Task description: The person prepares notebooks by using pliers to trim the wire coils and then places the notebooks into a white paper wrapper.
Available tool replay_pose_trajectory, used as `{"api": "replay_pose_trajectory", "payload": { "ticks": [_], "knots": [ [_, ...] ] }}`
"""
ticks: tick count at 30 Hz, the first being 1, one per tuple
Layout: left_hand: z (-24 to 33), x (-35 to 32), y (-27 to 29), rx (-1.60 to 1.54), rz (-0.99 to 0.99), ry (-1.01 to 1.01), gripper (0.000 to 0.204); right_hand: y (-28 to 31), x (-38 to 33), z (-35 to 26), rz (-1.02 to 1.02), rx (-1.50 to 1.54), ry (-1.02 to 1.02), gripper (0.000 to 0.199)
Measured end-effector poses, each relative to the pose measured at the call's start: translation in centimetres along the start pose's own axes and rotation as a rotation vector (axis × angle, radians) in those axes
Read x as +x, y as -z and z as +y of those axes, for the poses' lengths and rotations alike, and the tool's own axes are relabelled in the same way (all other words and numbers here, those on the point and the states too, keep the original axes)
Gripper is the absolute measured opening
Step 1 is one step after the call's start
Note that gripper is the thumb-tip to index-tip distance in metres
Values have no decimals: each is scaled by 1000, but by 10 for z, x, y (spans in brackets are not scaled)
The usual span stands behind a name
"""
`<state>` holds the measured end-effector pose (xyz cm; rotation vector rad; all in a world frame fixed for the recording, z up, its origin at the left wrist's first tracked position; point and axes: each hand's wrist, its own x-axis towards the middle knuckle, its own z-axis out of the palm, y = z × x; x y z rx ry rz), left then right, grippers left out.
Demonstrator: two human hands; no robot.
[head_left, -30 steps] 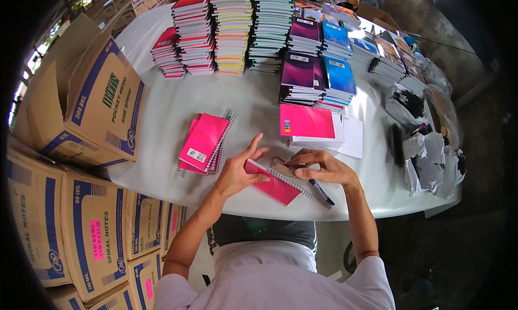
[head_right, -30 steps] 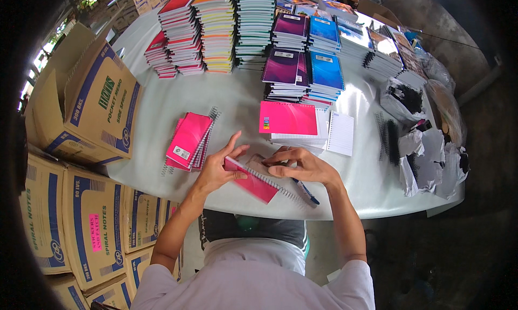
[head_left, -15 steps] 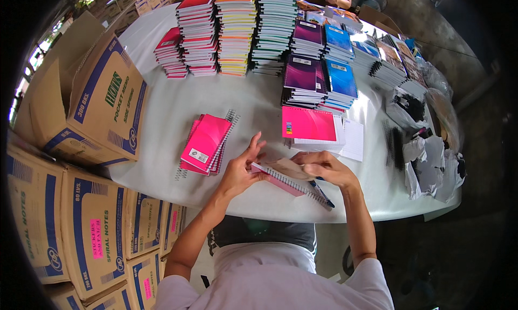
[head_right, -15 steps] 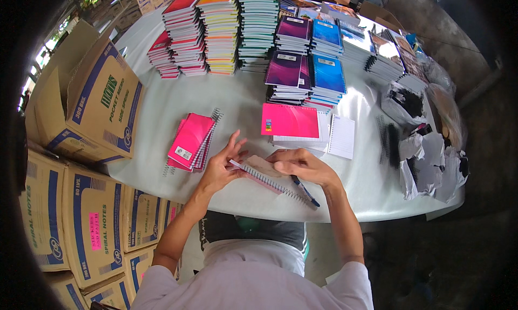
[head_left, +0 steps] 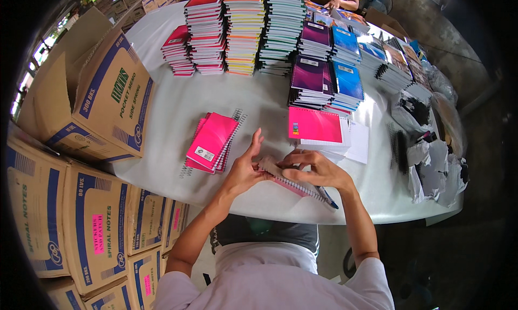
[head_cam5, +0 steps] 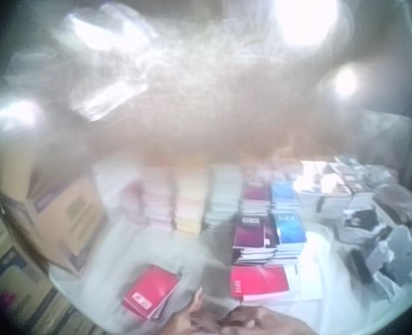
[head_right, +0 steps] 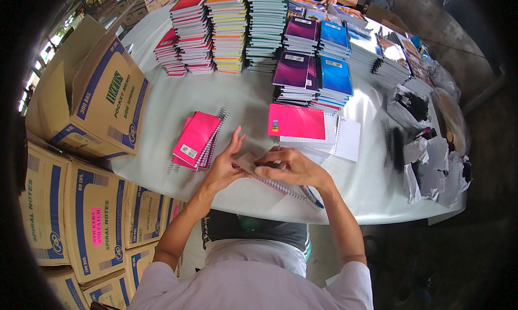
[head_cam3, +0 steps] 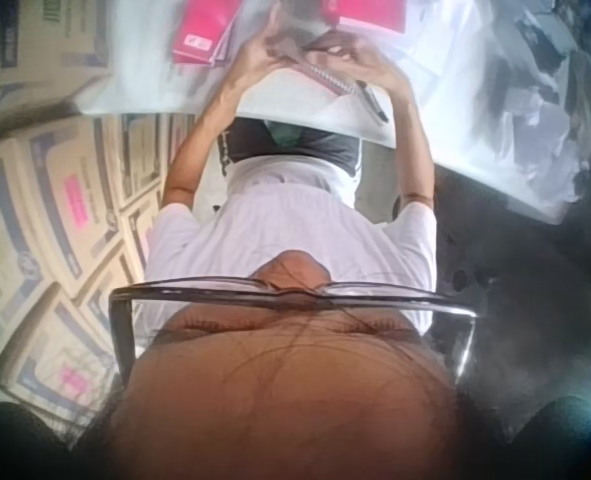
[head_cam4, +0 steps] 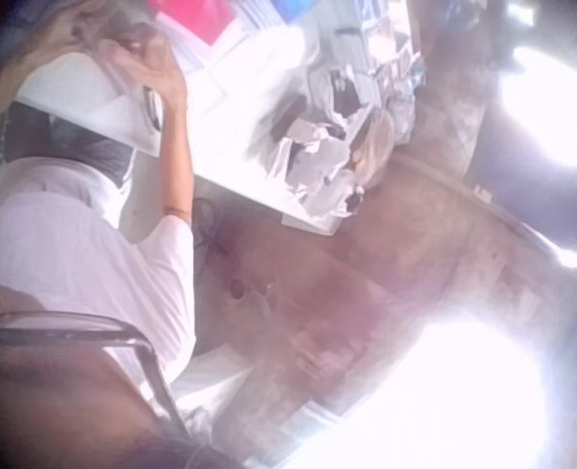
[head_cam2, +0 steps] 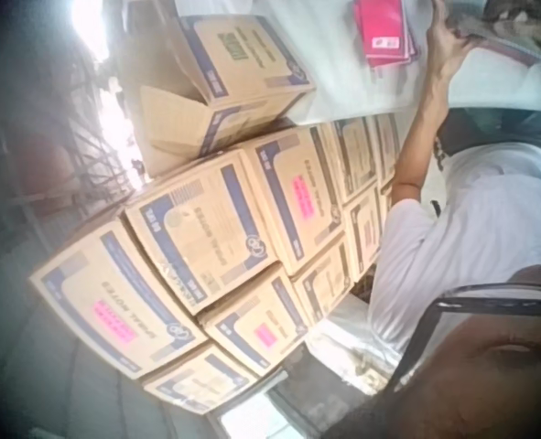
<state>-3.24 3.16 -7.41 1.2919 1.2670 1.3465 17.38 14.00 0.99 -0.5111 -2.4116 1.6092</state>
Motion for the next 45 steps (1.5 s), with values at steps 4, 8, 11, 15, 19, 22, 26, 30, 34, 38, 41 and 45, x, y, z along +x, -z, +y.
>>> {"api": "replay_pose_trajectory", "payload": {
  "ticks": [4,8,11,15,19,22,26,30,34,38,41,45],
  "knots": [
    [-14,-2,1,-109,37,63,122,-1,6,-7,15,-60,-43,43],
    [-17,-6,2,-198,-53,70,104,-6,3,-14,90,-186,-14,43],
    [-14,-6,12,-36,-222,50,74,5,-31,-26,174,-180,75,42],
    [25,-9,13,-150,-273,187,47,36,-114,-19,554,-342,-184,51],
    [31,-26,18,-44,-172,13,54,28,-163,34,625,-880,-480,45],
    [14,-35,1,-125,-8,-15,50,-10,-154,69,795,-1134,-308,57],
    [24,-48,4,233,0,-10,49,-64,-109,64,626,-981,-152,57],
    [51,-52,-7,685,164,-241,50,-76,-92,44,675,-840,-134,50],
    [74,-55,-19,946,187,-296,60,-100,-71,-24,616,-587,101,45],
    [75,-55,-23,998,221,-335,71,-100,-62,-36,562,-627,188,43],
    [76,-56,-22,1021,230,-327,75,-99,-62,-36,543,-626,188,43],
    [74,-57,-23,1054,260,-315,74,-99,-62,-38,483,-449,142,36]
  ]
}}
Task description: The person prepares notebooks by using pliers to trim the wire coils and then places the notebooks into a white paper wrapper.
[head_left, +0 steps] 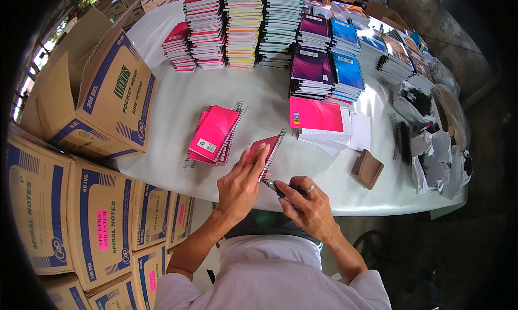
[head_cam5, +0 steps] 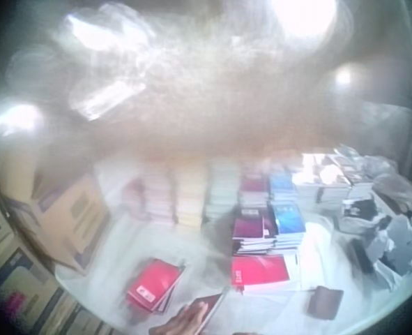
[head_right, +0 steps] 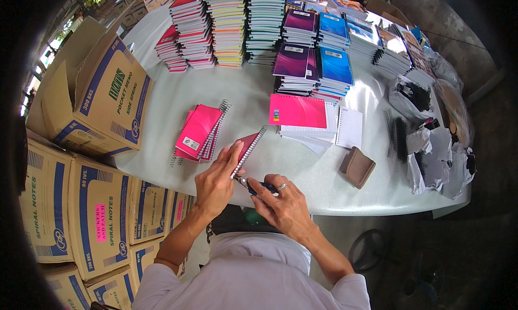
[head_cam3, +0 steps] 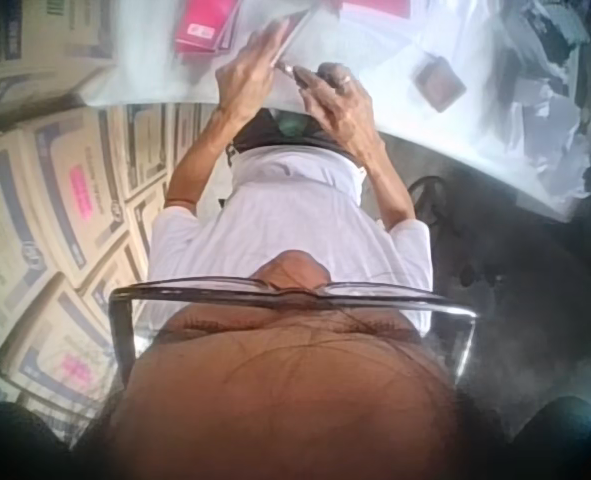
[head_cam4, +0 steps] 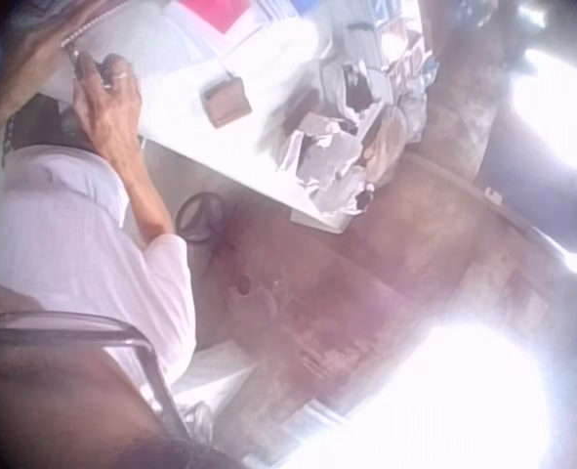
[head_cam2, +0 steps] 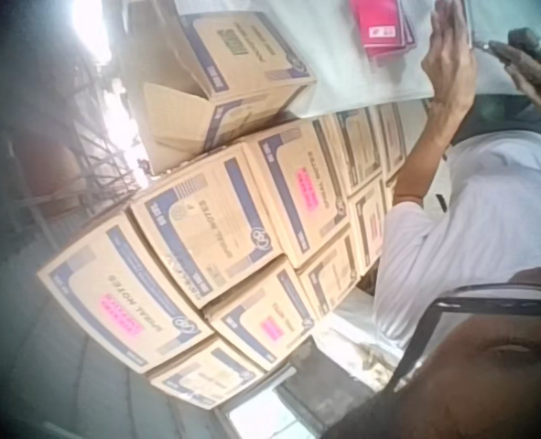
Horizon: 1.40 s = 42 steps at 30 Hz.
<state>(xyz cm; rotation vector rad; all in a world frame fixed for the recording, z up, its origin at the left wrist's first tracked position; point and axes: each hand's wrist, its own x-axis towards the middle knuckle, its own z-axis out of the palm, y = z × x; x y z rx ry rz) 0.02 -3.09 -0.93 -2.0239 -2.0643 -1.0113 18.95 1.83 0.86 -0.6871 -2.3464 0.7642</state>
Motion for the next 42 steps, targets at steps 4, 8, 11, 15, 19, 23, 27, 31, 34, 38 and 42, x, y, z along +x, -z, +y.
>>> {"api": "replay_pose_trajectory", "payload": {
  "ticks": [4,8,11,15,19,23,27,31,34,38,42],
  "knots": [
    [-3,1,2,60,46,-62,64,18,10,6,-344,759,-501,32],
    [-6,16,24,98,98,-129,60,27,23,10,-341,659,-303,33],
    [-35,34,44,141,135,-107,62,20,16,36,-194,286,-154,33],
    [-108,37,50,-244,238,101,56,6,15,69,-134,-199,70,39],
    [-157,43,47,-950,466,476,47,-36,59,54,-77,260,-58,49],
    [-186,52,13,-1150,437,572,53,-101,128,72,0,258,-139,69],
    [-187,49,3,-1211,338,583,57,-148,159,70,-3,182,-2,78],
    [-190,49,0,-1209,289,556,60,-148,160,70,39,171,-30,81],
    [-190,50,11,-1191,291,284,64,-129,163,67,214,294,68,84],
    [-191,50,25,-1539,70,73,71,-92,187,30,-6,1083,-94,70],
    [-191,61,40,-1443,17,399,76,-90,179,37,91,439,383,60]
  ]
}}
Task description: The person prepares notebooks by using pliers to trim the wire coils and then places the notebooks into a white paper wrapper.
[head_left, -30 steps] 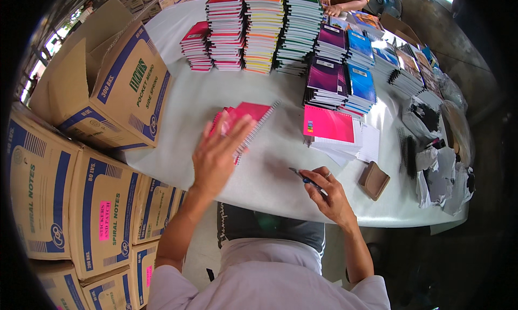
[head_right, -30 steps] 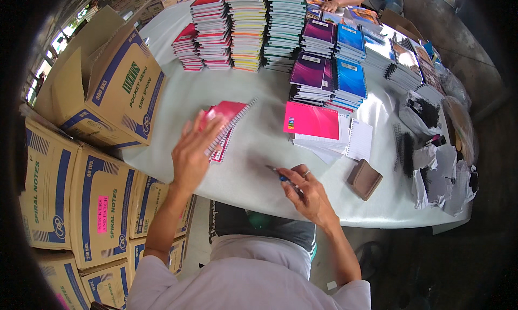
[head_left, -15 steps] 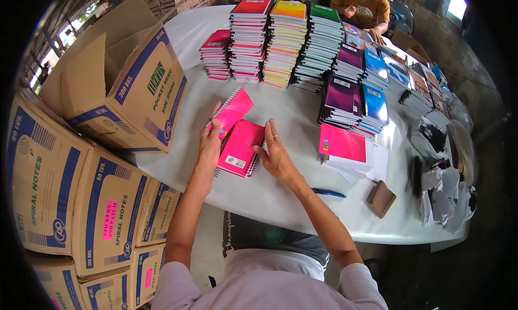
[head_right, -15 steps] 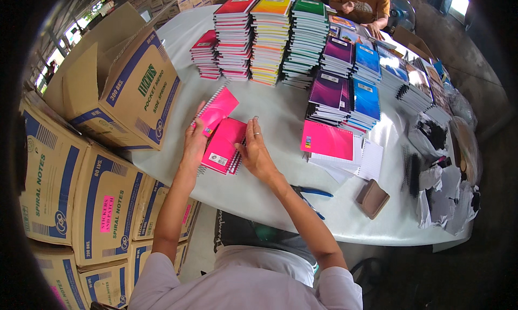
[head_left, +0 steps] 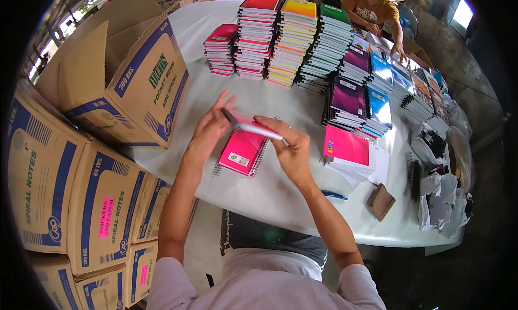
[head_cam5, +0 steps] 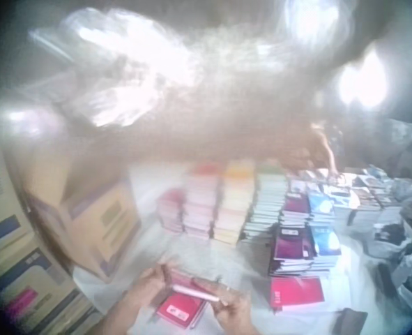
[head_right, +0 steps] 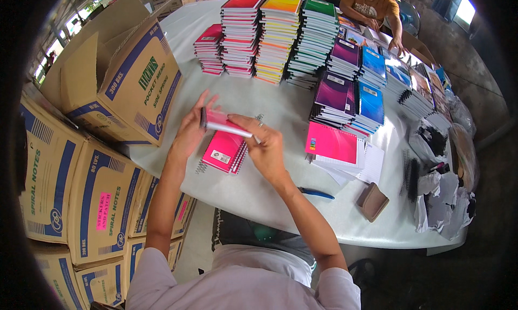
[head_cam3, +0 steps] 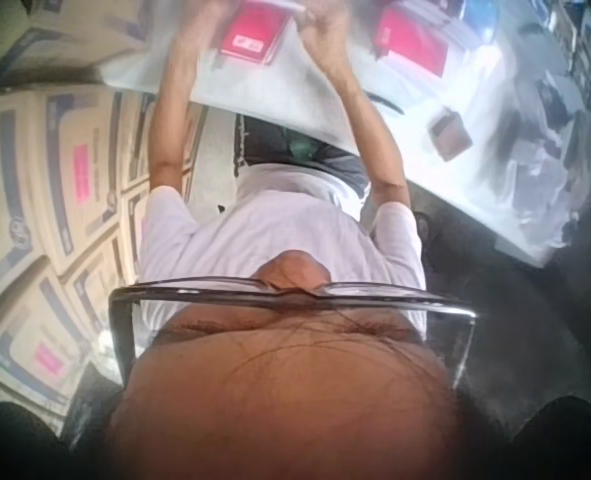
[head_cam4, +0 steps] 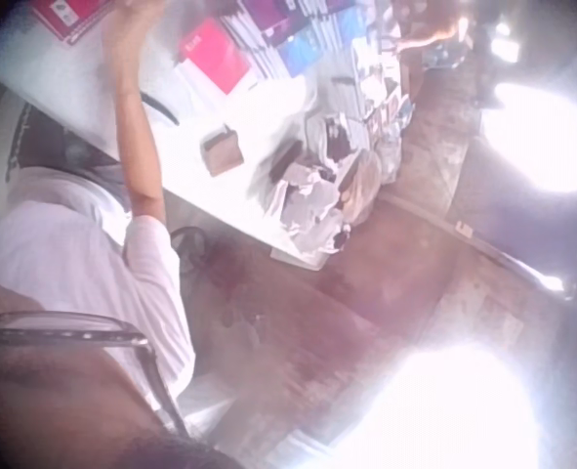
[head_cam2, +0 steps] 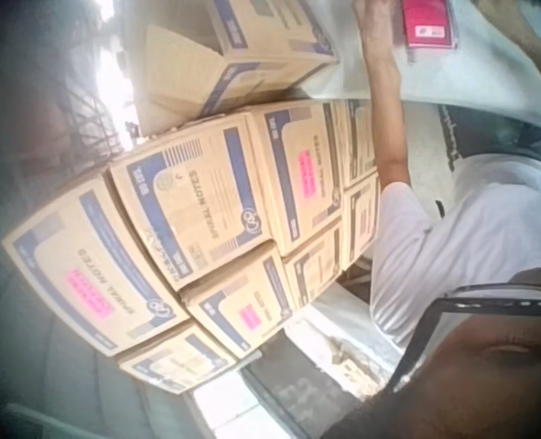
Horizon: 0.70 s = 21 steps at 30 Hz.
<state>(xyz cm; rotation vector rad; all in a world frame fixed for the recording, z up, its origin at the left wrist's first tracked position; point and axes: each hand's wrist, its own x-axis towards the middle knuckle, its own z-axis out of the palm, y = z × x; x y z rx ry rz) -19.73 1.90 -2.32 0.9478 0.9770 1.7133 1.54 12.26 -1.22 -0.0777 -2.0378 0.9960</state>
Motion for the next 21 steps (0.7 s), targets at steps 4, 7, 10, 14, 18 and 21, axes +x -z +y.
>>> {"api": "replay_pose_trajectory", "payload": {
  "ticks": [4,7,10,14,18,21],
  "knots": [
    [4,-4,11,350,6,239,59,-13,-29,-1,-374,-514,79,70],
    [-18,-22,19,919,-220,103,46,30,-25,-39,-472,-550,76,62],
    [-8,-23,-20,1189,-57,-45,41,117,-20,-44,-617,-719,-105,53],
    [-1,-20,-60,1316,-6,-288,42,163,-25,-29,-779,-699,-301,44],
    [-5,-21,-91,1366,-67,-441,44,173,-27,-14,-784,-494,-318,38],
    [-7,-24,-100,1348,-91,-455,42,175,-19,-16,-792,-428,-313,32]
  ]
}}
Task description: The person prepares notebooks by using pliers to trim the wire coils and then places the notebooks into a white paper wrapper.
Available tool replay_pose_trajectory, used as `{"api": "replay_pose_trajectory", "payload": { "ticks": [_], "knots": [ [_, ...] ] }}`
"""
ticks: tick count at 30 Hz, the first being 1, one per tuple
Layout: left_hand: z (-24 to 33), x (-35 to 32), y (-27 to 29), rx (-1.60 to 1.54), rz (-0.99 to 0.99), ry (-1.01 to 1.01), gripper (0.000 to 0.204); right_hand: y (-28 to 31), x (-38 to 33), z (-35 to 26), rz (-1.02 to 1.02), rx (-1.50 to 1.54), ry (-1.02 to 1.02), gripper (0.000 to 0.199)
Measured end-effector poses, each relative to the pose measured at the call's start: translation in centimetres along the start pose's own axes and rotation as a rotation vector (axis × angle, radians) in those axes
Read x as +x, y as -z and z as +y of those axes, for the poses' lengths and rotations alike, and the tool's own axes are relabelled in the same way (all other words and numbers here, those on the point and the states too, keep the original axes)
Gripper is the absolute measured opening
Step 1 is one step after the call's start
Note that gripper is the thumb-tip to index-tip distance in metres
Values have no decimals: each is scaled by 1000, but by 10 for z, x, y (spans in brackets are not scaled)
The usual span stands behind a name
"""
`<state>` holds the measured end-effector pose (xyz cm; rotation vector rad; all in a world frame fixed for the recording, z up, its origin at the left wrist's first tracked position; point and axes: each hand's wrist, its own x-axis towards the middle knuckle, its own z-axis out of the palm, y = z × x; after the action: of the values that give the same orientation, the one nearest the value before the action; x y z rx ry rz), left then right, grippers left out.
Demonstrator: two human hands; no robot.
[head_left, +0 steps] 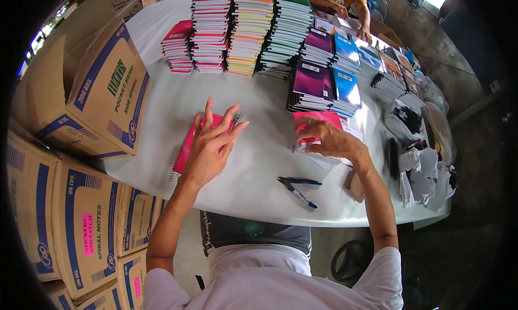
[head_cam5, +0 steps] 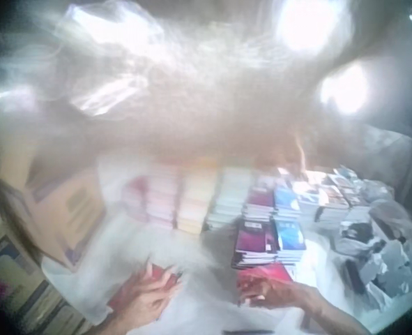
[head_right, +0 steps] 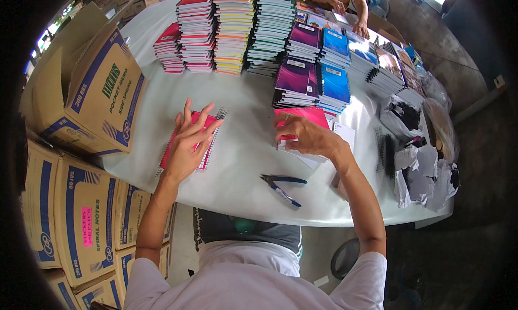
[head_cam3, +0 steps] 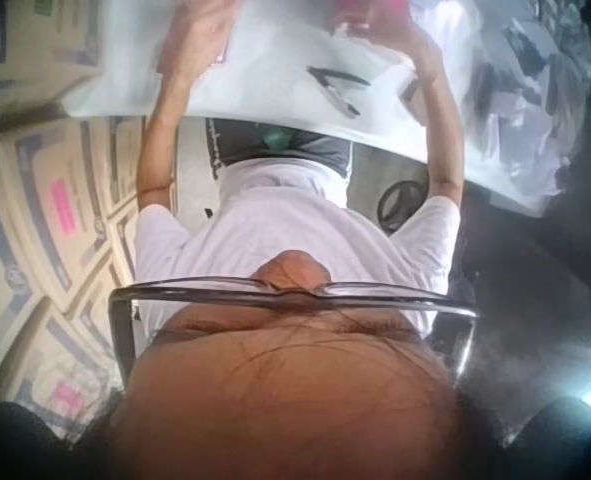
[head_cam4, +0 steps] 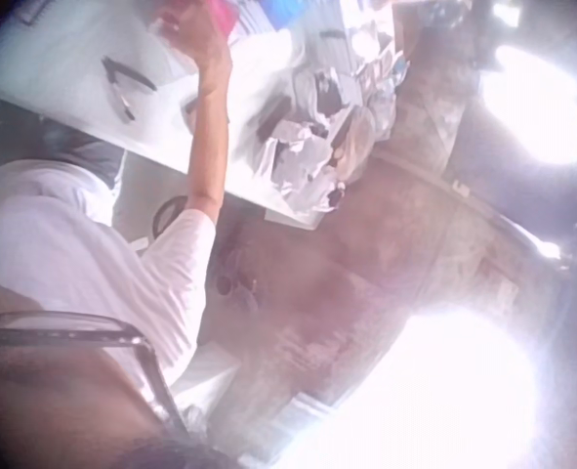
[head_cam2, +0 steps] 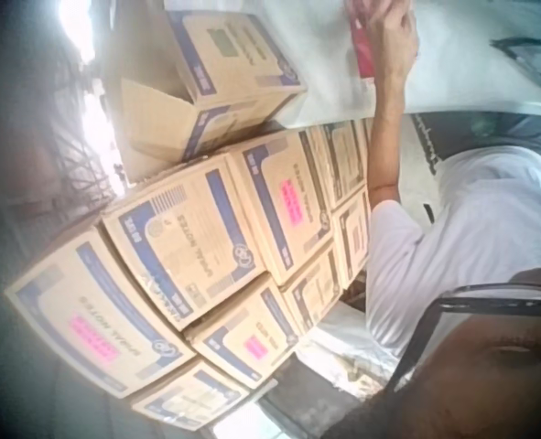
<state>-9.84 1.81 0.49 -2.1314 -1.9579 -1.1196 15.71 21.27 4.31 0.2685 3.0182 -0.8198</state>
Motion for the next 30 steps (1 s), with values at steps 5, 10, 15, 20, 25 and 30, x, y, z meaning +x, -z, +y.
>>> {"api": "replay_pose_trajectory", "payload": {
  "ticks": [5,10,15,20,25,30],
  "knots": [
    [7,-2,-1,-10,-8,-10,41,3,-4,3,39,136,-24,27],
    [14,-4,-8,-138,-17,-25,45,3,-7,6,52,131,-4,26],
    [27,-5,-27,-418,-50,29,42,2,-12,9,146,113,64,26],
    [41,0,-43,-474,-113,29,45,-9,-13,8,156,16,66,23],
    [43,1,-48,-476,-122,5,46,-12,-15,13,172,13,77,23],
    [38,-5,-54,-733,-167,142,51,-10,-18,6,224,-77,120,32]
  ]
}}
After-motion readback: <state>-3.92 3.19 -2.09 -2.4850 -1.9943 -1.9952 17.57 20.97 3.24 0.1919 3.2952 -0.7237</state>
